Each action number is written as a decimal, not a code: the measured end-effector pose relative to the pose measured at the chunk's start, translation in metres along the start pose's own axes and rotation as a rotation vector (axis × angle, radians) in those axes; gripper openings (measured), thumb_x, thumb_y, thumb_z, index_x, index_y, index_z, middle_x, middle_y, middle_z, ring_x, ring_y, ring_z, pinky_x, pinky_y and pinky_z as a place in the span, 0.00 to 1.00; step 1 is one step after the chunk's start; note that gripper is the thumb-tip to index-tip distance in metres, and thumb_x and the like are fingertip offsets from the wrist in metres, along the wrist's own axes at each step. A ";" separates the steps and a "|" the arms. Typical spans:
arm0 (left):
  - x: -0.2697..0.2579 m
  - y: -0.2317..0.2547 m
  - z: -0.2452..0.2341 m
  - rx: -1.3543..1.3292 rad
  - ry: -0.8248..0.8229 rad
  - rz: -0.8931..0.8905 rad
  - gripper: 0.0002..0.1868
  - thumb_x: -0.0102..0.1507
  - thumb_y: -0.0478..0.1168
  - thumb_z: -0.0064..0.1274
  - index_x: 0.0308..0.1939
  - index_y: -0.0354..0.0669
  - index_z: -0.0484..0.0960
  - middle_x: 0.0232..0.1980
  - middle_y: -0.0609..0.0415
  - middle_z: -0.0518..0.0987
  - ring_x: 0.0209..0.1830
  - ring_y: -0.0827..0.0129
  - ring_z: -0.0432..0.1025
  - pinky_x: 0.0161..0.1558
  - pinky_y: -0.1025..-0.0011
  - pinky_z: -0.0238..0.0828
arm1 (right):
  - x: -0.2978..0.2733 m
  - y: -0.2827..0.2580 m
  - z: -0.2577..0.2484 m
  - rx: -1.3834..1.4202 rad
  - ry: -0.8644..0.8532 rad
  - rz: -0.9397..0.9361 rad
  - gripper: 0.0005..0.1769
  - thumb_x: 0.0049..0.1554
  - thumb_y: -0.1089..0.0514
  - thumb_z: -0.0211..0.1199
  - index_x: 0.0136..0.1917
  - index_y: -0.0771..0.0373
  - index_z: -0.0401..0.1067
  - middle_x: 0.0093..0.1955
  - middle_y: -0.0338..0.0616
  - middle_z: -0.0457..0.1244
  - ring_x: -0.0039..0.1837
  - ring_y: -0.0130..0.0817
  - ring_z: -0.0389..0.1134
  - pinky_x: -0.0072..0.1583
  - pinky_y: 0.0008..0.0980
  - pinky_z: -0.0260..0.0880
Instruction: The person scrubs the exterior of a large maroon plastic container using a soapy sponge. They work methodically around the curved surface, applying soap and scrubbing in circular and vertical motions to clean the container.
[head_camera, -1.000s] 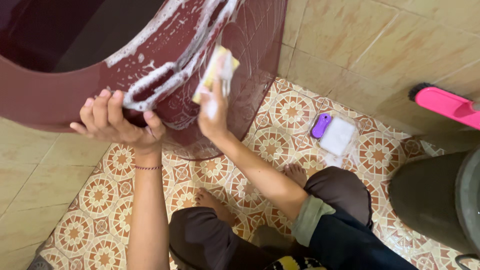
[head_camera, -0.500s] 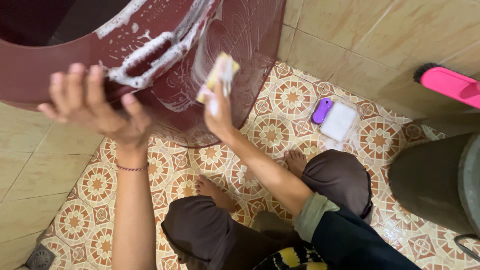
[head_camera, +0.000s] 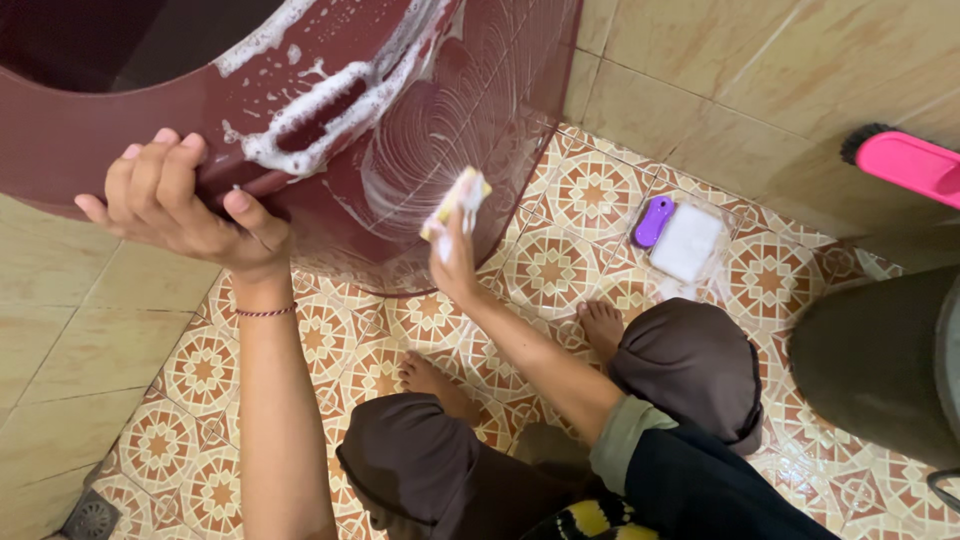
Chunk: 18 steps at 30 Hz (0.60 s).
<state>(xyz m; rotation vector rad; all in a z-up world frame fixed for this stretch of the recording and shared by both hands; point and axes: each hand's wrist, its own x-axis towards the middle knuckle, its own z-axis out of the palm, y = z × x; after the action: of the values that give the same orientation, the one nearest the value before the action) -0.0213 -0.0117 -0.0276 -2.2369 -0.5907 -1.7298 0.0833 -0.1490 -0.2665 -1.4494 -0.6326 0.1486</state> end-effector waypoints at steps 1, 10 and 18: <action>0.000 0.001 0.001 0.000 0.005 -0.002 0.24 0.72 0.57 0.32 0.54 0.49 0.80 0.58 0.57 0.80 0.67 0.57 0.67 0.78 0.46 0.32 | 0.010 -0.013 0.003 -0.093 0.004 -0.063 0.21 0.68 0.59 0.45 0.69 0.72 0.51 0.72 0.72 0.49 0.74 0.65 0.53 0.74 0.60 0.53; 0.004 0.007 -0.004 -0.026 -0.017 -0.034 0.23 0.72 0.56 0.35 0.55 0.49 0.82 0.58 0.56 0.80 0.67 0.57 0.67 0.78 0.47 0.32 | 0.003 -0.029 0.037 -0.549 -0.119 -0.649 0.13 0.63 0.62 0.52 0.61 0.65 0.61 0.75 0.69 0.48 0.77 0.66 0.52 0.75 0.57 0.54; 0.001 0.002 0.001 -0.019 0.015 -0.007 0.24 0.72 0.57 0.34 0.54 0.48 0.81 0.58 0.56 0.80 0.67 0.57 0.68 0.78 0.47 0.31 | 0.035 -0.011 -0.001 -0.084 0.126 -0.057 0.37 0.63 0.64 0.46 0.81 0.74 0.41 0.83 0.70 0.39 0.83 0.65 0.42 0.80 0.51 0.43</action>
<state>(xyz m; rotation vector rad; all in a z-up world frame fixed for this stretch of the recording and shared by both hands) -0.0197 -0.0126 -0.0267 -2.2356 -0.5816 -1.7612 0.1095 -0.1355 -0.2453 -1.5069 -0.5821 -0.0136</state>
